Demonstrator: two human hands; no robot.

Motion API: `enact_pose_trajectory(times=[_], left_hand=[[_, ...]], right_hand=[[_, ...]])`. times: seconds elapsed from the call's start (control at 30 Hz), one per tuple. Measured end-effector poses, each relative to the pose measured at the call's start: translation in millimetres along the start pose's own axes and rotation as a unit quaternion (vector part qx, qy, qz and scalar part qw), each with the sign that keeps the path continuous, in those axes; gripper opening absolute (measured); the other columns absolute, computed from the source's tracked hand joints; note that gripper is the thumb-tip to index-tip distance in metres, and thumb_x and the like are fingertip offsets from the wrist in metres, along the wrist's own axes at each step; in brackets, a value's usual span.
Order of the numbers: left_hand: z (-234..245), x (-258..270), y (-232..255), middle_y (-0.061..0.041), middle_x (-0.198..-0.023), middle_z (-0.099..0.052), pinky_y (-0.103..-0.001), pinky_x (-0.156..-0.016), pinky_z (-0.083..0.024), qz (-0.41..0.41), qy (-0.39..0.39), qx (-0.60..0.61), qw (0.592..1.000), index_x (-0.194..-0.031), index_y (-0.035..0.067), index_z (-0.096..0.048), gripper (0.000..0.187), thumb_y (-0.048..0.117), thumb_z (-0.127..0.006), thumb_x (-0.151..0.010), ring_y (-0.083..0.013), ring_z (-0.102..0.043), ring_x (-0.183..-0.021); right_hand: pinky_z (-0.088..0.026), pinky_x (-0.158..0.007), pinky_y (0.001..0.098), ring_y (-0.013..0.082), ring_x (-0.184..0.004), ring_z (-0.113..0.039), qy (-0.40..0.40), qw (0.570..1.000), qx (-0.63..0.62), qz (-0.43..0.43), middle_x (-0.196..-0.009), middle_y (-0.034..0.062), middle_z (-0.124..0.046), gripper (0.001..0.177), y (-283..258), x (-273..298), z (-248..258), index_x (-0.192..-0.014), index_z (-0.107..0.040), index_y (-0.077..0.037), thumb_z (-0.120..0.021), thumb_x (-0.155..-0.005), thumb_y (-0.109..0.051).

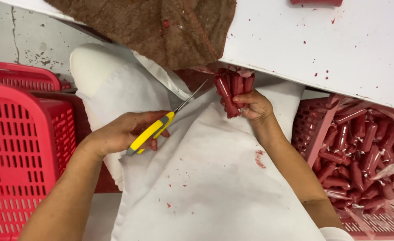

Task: Trimming excess plastic from the ends of small red cylindrical packages using scissors and placing them into a basket.

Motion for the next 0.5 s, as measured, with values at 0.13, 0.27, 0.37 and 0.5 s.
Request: enact_pose_trajectory(times=[0.13, 0.27, 0.37, 0.5], left_hand=[[1, 9, 12, -0.019, -0.107, -0.079, -0.031, -0.065, -0.059, -0.007, -0.012, -0.059, 0.998, -0.147, 0.008, -0.051, 0.081, 0.000, -0.077, -0.071, -0.0216, -0.073, -0.076], [-3, 24, 54, -0.013, -0.106, -0.085, -0.034, -0.058, -0.056, -0.039, -0.023, -0.213, 0.976, -0.133, 0.017, -0.070, 0.062, 0.003, -0.074, -0.073, -0.0189, -0.067, -0.073], [-11, 37, 56, 0.012, -0.132, -0.077, -0.018, -0.085, -0.053, -0.015, -0.066, -0.344, 0.937, -0.137, 0.031, -0.065, 0.067, 0.008, -0.074, -0.075, -0.0011, -0.075, -0.103], [-21, 34, 126, -0.002, -0.130, -0.078, -0.026, -0.092, -0.057, -0.157, -0.058, -0.308, 0.937, -0.135, 0.017, -0.065, 0.061, 0.006, -0.077, -0.076, -0.0142, -0.080, -0.106]], right_hand=[[-0.062, -0.062, 0.0578, 0.0474, -0.076, -0.073, -0.007, 1.000, -0.008, -0.017, -0.086, 0.0265, -0.070, 0.051, 11, 4, 14, -0.105, -0.067, 0.000, -0.077, -0.058, 0.018], [-0.056, -0.047, 0.0348, 0.0212, -0.049, -0.065, -0.020, 0.998, 0.066, 0.008, -0.060, 0.0059, -0.063, 0.034, -19, 39, -65, -0.074, -0.064, -0.007, -0.089, -0.055, 0.007], [-0.045, -0.112, 0.0436, 0.0289, -0.128, -0.056, -0.106, 0.979, 0.173, 0.037, -0.134, 0.0158, -0.061, 0.096, -4, 71, -19, -0.142, -0.045, 0.002, -0.093, -0.060, -0.005], [-0.039, -0.047, 0.0312, 0.0188, -0.048, -0.048, -0.279, 0.949, 0.129, 0.078, -0.063, 0.0144, -0.054, 0.055, -43, 120, -97, -0.138, -0.054, -0.002, -0.078, -0.090, -0.017]])
Point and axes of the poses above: each hand's wrist, its own x-axis away from the middle knuckle, its own z-axis out of the back of the hand, y = z × x, the point moved 7 cm from there along -x, towards the middle knuckle
